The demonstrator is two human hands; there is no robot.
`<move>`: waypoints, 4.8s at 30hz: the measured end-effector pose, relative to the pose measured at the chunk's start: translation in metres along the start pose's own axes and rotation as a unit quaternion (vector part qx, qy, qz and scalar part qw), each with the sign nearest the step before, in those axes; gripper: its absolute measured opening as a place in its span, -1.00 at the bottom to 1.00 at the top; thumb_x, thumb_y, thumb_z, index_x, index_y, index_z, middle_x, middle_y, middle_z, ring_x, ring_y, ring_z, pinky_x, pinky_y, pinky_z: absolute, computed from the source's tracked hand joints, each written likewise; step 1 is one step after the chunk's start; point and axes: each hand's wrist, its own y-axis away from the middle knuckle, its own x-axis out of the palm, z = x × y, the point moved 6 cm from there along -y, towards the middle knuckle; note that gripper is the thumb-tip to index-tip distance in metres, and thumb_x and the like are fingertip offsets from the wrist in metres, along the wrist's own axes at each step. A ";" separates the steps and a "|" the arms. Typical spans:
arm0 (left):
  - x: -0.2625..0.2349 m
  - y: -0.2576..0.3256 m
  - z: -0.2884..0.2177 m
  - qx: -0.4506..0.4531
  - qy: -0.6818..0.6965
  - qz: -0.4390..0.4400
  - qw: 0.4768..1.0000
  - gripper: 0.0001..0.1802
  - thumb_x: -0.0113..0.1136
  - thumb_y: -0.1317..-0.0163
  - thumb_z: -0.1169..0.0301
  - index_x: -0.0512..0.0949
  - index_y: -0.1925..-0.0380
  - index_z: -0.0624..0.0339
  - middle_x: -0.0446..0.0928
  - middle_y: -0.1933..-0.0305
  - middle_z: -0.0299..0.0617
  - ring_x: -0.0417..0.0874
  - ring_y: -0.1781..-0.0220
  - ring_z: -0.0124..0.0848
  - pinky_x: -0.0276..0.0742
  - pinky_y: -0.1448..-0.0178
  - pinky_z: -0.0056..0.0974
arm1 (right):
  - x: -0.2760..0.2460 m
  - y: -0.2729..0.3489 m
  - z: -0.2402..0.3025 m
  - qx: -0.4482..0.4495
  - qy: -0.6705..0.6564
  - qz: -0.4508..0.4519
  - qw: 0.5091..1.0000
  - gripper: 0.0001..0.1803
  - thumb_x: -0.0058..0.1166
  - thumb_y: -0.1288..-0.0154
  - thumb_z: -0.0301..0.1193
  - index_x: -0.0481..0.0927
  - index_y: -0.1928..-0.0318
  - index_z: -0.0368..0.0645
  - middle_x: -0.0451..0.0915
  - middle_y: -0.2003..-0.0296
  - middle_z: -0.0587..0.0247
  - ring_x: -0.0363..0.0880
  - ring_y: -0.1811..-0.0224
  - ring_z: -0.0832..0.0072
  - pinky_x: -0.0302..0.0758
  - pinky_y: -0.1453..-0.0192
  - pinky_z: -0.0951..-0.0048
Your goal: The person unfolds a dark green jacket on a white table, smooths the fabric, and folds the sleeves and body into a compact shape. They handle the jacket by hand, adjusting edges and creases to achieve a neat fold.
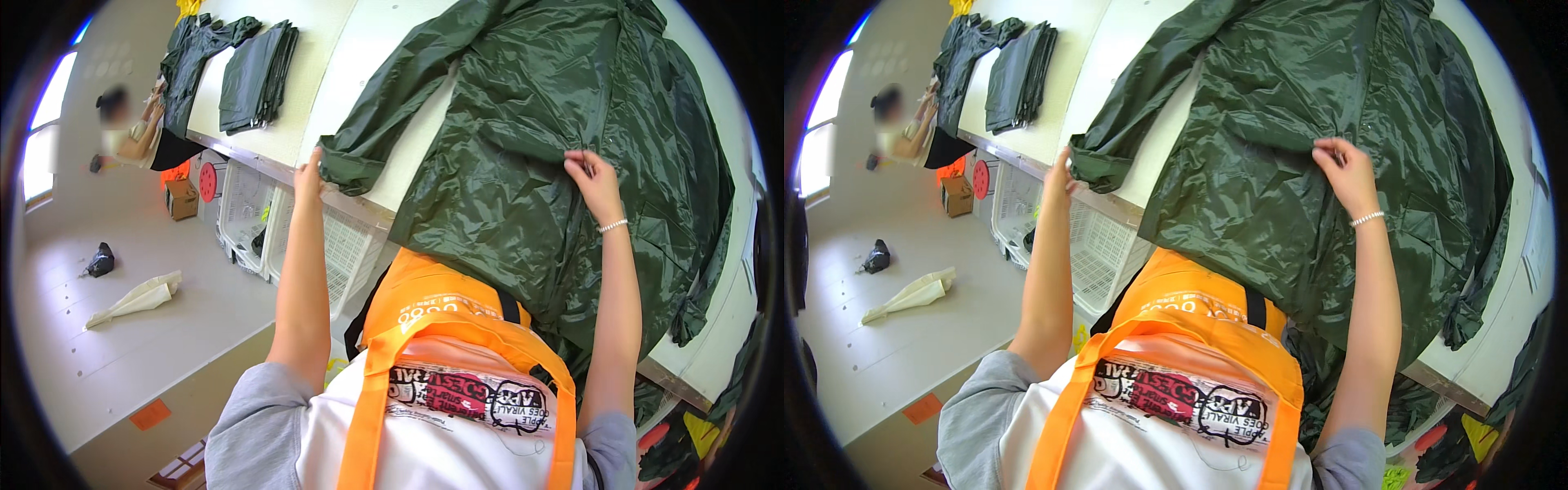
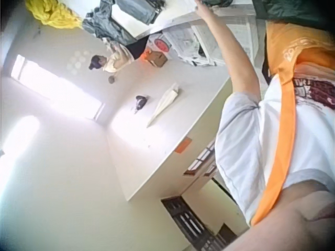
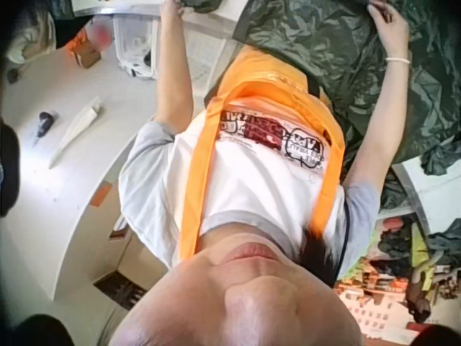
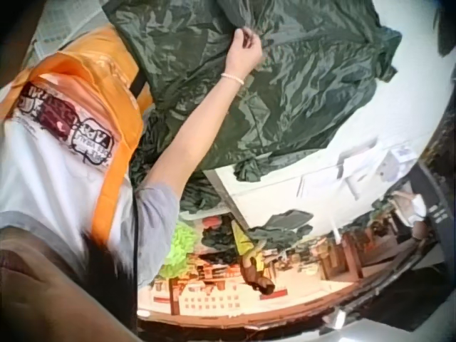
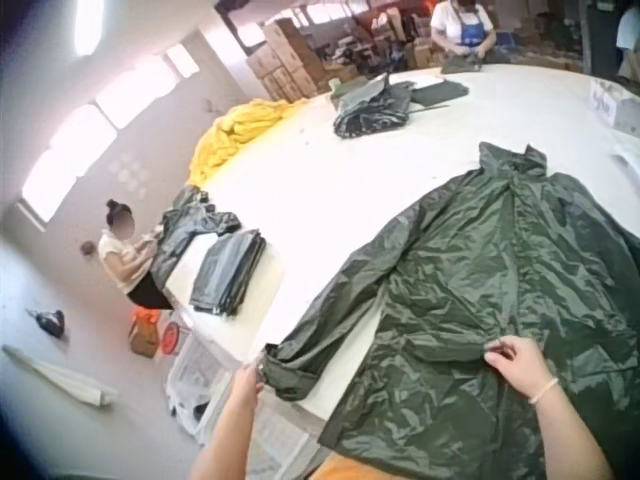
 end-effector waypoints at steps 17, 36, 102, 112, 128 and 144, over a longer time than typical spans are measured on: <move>0.003 0.189 -0.074 0.506 0.025 0.208 0.837 -0.83 0.36 0.01 0.55 0.52 0.45 0.25 0.54 0.36 -0.25 0.48 0.33 -0.54 0.39 0.28 -0.42 | 0.223 0.053 0.161 0.014 -0.161 0.081 0.983 -0.75 0.17 -0.20 -0.51 0.54 0.11 -0.33 0.59 0.25 0.38 0.45 0.31 0.75 0.39 0.22 0.68; 0.060 0.171 -0.119 0.262 0.079 0.630 0.726 -0.52 0.18 -0.11 0.61 0.46 -0.10 0.25 0.55 0.29 -0.36 0.49 0.23 -0.66 0.41 0.09 -0.51 | 0.177 0.114 0.236 -0.138 0.116 -0.164 0.970 -0.74 0.31 -0.02 -0.53 0.64 0.20 -0.21 0.56 0.25 0.30 0.40 0.50 0.68 0.29 0.50 0.67; 0.062 0.195 -0.134 0.278 -0.079 0.596 0.749 -0.83 0.34 0.03 0.43 0.63 0.48 0.32 0.56 0.56 -0.34 0.49 0.51 -0.64 0.42 0.41 -0.49 | 0.165 0.113 0.225 -0.075 0.093 -0.065 0.991 -0.79 0.13 -0.27 -0.40 0.46 0.16 -0.22 0.55 0.36 0.24 0.50 0.40 0.51 0.43 0.29 0.53; 0.083 0.198 -0.149 0.182 0.081 0.650 0.733 -0.69 0.32 -0.07 0.44 0.59 0.17 0.31 0.60 0.30 -0.26 0.58 0.28 -0.56 0.49 0.20 -0.47 | 0.172 0.085 0.182 -0.018 -0.165 -0.023 0.986 -0.70 0.34 -0.07 -0.46 0.53 0.20 -0.21 0.51 0.41 0.53 0.34 0.40 0.82 0.30 0.34 0.73; 0.093 0.127 -0.177 0.412 -0.053 0.328 0.848 -0.92 0.17 0.06 0.49 0.54 0.52 0.27 0.50 0.52 -0.06 0.56 0.44 -0.42 0.46 0.34 -0.30 | 0.176 0.087 0.232 -0.062 -0.177 -0.090 0.978 -0.78 0.21 -0.20 -0.45 0.48 0.19 -0.23 0.57 0.33 0.38 0.50 0.33 0.70 0.48 0.25 0.62; 0.095 0.180 -0.135 -0.080 0.265 0.587 0.760 -0.80 -0.05 -0.24 0.46 0.53 0.23 0.29 0.61 0.27 -0.20 0.66 0.26 -0.41 0.60 0.21 -0.30 | 0.123 0.112 0.269 -0.193 0.045 -0.264 0.944 -0.73 0.35 0.01 -0.55 0.59 0.25 -0.17 0.39 0.45 0.50 0.16 0.56 0.80 0.10 0.55 0.72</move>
